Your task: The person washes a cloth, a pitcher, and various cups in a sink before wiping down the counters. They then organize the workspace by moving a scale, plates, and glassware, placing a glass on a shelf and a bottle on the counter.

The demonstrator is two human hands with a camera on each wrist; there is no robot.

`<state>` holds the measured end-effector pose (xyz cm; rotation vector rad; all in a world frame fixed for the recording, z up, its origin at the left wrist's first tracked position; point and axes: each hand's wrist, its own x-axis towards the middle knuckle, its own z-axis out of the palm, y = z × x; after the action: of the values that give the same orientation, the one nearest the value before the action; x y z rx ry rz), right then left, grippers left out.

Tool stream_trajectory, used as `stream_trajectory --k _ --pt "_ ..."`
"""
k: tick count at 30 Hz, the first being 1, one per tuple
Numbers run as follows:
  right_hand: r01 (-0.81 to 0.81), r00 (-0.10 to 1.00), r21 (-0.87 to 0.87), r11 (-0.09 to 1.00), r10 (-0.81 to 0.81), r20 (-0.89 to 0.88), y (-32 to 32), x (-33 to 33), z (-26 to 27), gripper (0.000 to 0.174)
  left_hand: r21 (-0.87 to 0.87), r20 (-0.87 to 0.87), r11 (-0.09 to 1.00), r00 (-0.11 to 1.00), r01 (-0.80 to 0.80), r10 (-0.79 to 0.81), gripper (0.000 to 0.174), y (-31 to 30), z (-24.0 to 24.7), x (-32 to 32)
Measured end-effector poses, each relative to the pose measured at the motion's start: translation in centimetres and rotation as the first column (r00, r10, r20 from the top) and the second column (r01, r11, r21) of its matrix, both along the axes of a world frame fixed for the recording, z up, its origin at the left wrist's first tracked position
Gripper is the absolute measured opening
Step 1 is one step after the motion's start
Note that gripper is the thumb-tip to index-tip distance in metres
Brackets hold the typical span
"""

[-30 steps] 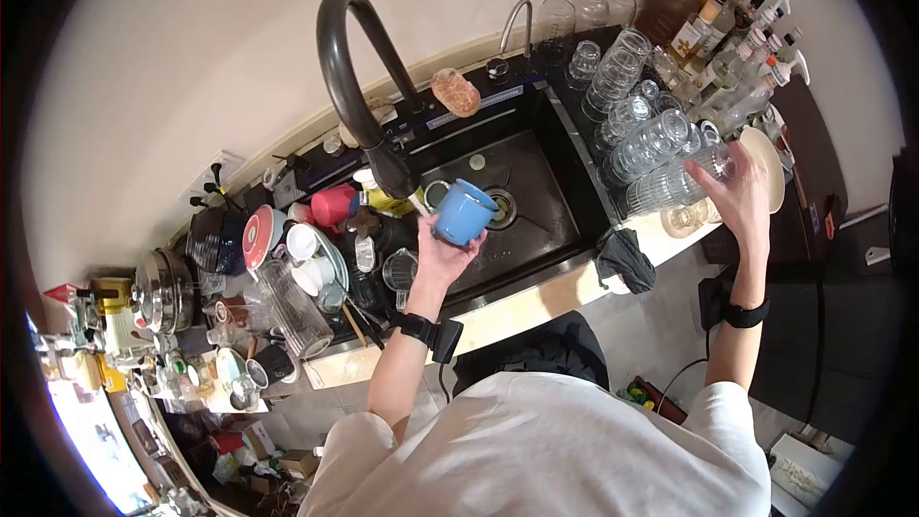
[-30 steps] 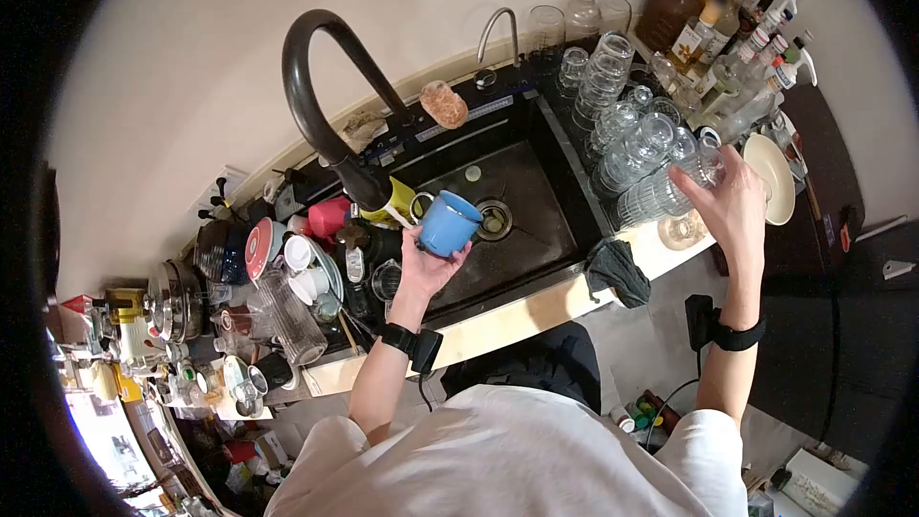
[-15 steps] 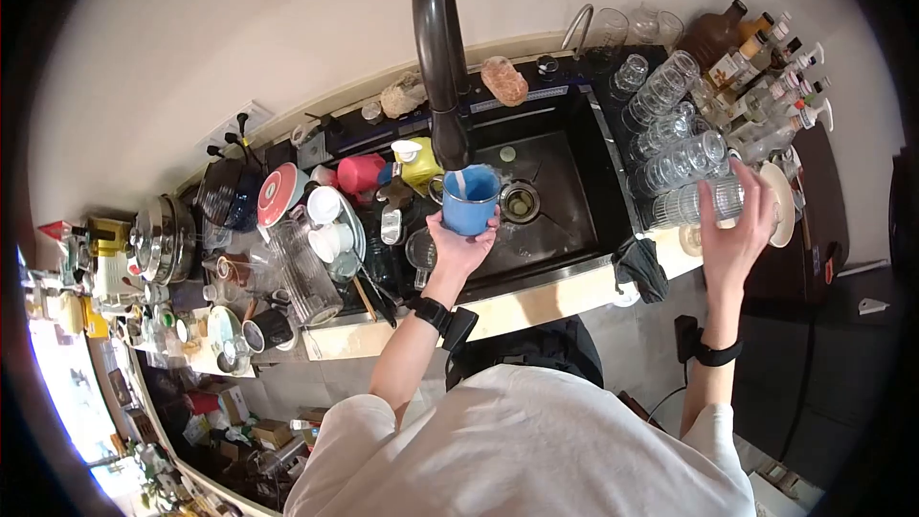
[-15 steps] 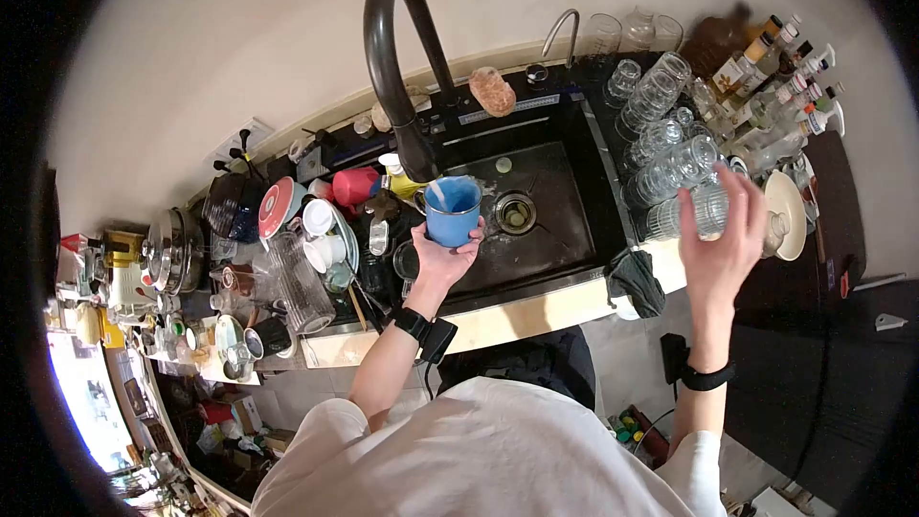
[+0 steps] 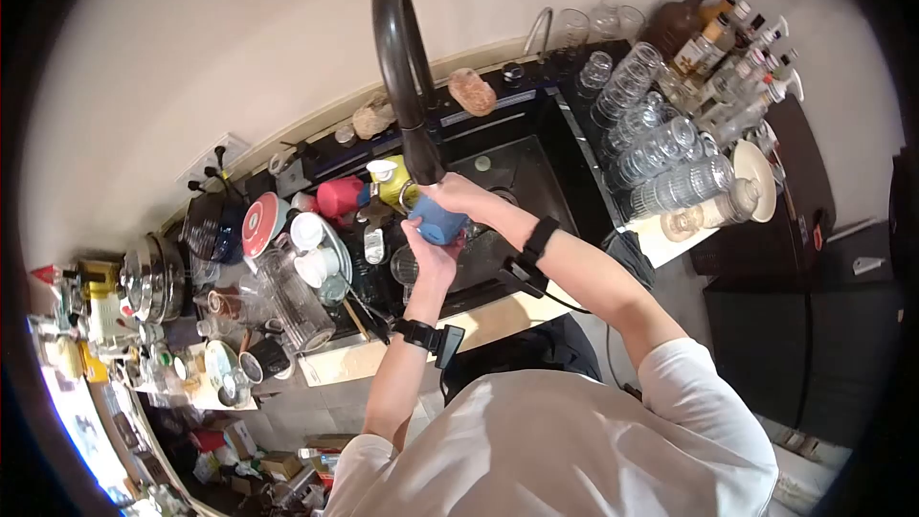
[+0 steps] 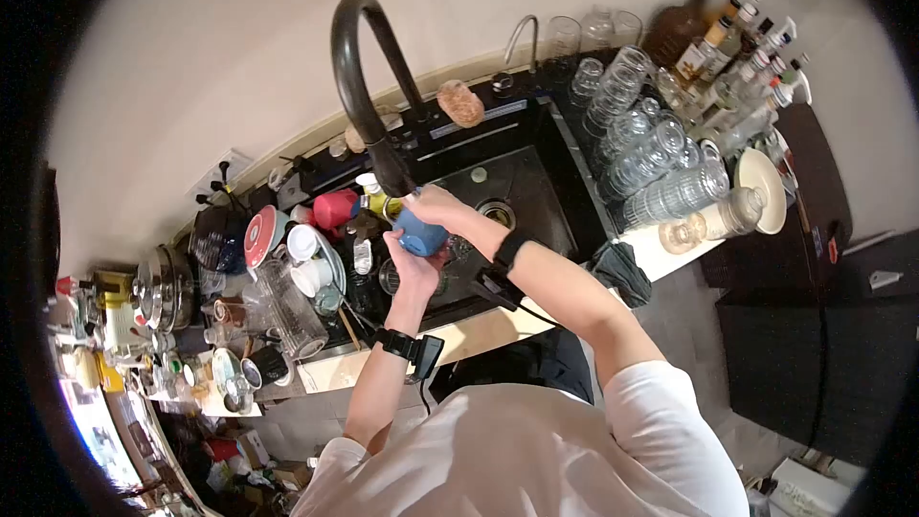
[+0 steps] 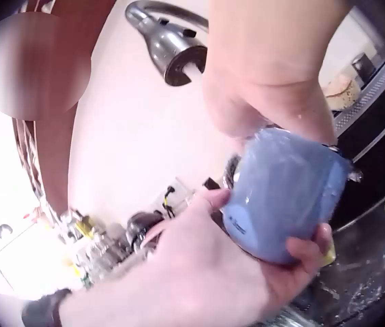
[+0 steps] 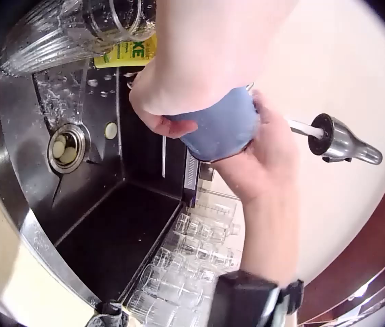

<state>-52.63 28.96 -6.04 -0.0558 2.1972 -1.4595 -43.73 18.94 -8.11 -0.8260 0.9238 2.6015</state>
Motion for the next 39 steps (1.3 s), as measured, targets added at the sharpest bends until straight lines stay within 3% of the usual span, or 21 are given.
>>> stream_trajectory --k 1,4,5,7,9,10,15,19,21,23,27,28,29,30,31,33,34,36,37,38,39 --pt "0.037 0.996 -0.077 0.996 -0.03 0.086 -0.1 -0.1 0.0 0.056 -0.041 -0.017 0.999 1.0 -0.002 0.001 0.058 0.0 0.3 0.0" --pt "0.102 0.99 0.084 0.991 -0.093 -0.106 0.3 1.7 2.4 0.052 -0.07 -0.015 0.997 1.0 -0.012 0.011 0.057 -0.1 1.1 -0.1" --pt "0.076 0.977 0.091 0.993 -0.056 -0.204 0.4 1.7 0.9 0.049 -0.079 -0.041 0.997 0.999 -0.001 -0.002 0.057 -0.2 1.4 0.0" --pt "-0.01 0.931 0.123 0.992 0.053 -0.36 1.6 3.1 3.9 0.048 0.148 -0.036 0.989 0.999 0.03 -0.025 0.064 -1.2 0.7 0.0" --pt "-0.148 0.892 0.106 0.983 0.179 -0.414 3.0 3.1 3.8 0.054 0.212 0.051 0.977 0.998 0.036 -0.048 0.062 -2.0 0.8 -0.3" --pt "-0.216 0.865 0.099 0.971 0.237 -0.441 3.6 3.1 3.7 0.057 0.157 0.027 0.981 0.993 0.11 -0.115 0.06 -2.2 0.8 -0.8" --pt "-0.161 0.964 -0.02 0.987 0.153 -0.219 5.7 2.6 3.1 0.066 -0.186 0.0 0.859 0.875 0.477 -0.485 0.049 -3.1 0.6 -2.6" --pt "-0.146 0.989 -0.149 0.978 0.145 -0.012 5.5 2.8 3.1 0.065 -0.071 -0.029 0.849 0.849 0.524 -0.527 0.043 -5.3 -1.8 -4.0" --pt "-0.169 0.984 -0.193 0.967 0.177 0.026 5.0 2.6 3.4 0.065 -0.014 -0.031 0.866 0.866 0.499 -0.499 0.041 -5.5 -2.2 -4.1" --pt "-0.187 0.98 -0.109 0.976 0.194 0.053 5.3 2.9 4.7 0.068 -0.022 -0.039 0.868 0.867 0.497 -0.497 0.04 -5.5 -2.0 -4.1" --pt "-0.367 0.928 -0.065 0.928 0.37 0.044 4.5 0.5 3.3 0.065 -0.266 -0.02 0.828 0.856 0.493 -0.516 0.043 -5.0 -1.1 -3.7" --pt "-0.395 0.915 -0.036 0.918 0.397 0.076 4.2 0.4 3.9 0.062 -0.385 -0.059 0.774 0.824 0.502 -0.564 0.048 -4.6 0.2 -3.4" --pt "-0.424 0.9 -0.009 0.906 0.422 0.109 3.7 0.3 4.4 0.059 -0.454 -0.105 0.755 0.813 0.474 -0.573 0.066 -3.8 1.5 -3.1" --pt "-0.47 0.882 0.046 0.881 0.469 0.042 2.3 -0.3 1.7 0.052 -0.649 -0.138 0.653 0.784 0.39 -0.605 0.068 -3.5 1.0 -3.1" --pt "-0.419 0.903 0.156 0.894 0.428 -0.027 1.2 -0.1 1.7 0.05 -0.807 -0.16 0.523 0.75 0.275 -0.642 0.07 -3.3 0.5 -3.1" --pt "-0.281 0.915 0.357 0.891 0.361 -0.18 -0.6 1.1 1.5 0.048 -0.838 -0.242 0.522 0.752 0.157 -0.613 0.078 -2.8 -0.2 -2.7" --pt "-0.179 0.95 0.368 0.913 0.257 -0.177 -1.1 2.0 2.1 0.048 -0.849 -0.284 0.52 0.748 0.095 -0.599 0.083 -2.7 -0.4 -2.7" --pt "-0.097 0.972 0.363 0.927 0.167 -0.165 -2.2 2.8 2.5 0.048 -0.683 -0.365 0.723 0.811 0.1 -0.457 0.09 -3.6 -3.5 -3.6" --pt "-0.056 0.98 0.361 0.931 0.12 -0.158 -2.5 2.9 2.5 0.049 -0.693 -0.384 0.718 0.808 0.068 -0.447 0.088 -3.9 -4.6 -3.8" --pt "-0.135 0.951 0.36 0.923 0.223 -0.216 -2.5 2.8 1.7 0.05 -0.702 -0.403 0.711 0.804 0.035 -0.437 0.086 -4.3 -5.6 -4.0" --pt "-0.163 0.922 0.383 0.909 0.279 -0.27 -2.5 2.5 0.6 0.05 -0.801 -0.404 0.598 0.768 -0.034 -0.497 0.079 -4.6 -6.1 -4.0"
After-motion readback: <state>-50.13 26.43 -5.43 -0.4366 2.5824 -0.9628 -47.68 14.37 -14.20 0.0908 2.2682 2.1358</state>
